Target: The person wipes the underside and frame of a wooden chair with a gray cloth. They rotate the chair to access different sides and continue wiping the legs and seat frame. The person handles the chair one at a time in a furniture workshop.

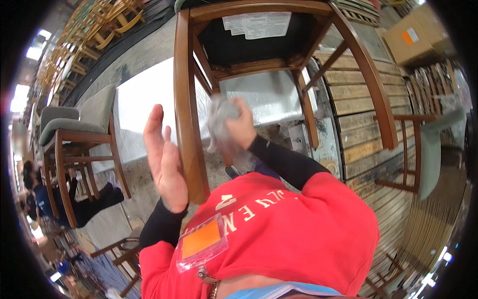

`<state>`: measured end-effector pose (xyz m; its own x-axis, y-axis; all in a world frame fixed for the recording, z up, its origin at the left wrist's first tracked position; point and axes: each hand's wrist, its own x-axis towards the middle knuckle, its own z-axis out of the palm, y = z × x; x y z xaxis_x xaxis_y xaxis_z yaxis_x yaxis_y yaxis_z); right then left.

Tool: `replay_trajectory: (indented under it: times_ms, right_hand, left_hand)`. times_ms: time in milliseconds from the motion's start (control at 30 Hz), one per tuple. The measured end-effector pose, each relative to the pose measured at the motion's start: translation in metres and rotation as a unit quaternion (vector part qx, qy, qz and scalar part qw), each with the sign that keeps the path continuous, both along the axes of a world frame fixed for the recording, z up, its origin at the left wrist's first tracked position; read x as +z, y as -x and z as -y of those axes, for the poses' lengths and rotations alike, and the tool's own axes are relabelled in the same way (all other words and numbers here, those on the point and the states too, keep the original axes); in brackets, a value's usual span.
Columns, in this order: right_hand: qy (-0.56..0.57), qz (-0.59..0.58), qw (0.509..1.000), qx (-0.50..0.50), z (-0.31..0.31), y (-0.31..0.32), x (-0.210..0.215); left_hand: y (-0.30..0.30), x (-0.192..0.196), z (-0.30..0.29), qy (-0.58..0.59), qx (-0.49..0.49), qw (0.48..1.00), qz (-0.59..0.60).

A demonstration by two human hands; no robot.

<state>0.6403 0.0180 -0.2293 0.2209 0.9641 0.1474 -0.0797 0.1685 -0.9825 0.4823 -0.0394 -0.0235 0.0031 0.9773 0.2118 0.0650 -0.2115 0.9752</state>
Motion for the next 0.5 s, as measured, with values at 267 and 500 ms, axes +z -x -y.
replay_trajectory:
  times_ms: [267, 500]
  right_hand:
    - [-0.263, 0.103, 0.955, -0.095, -0.121, 0.055, -0.025]
    - [0.104, 0.278, 0.945, 0.134, -0.098, -0.021, -0.139]
  left_hand:
    - [-0.023, 0.06, 0.002, 0.097, -0.062, 0.891, -0.44]
    - [-0.037, 0.054, 0.003, 0.115, -0.001, 0.872, -0.475]
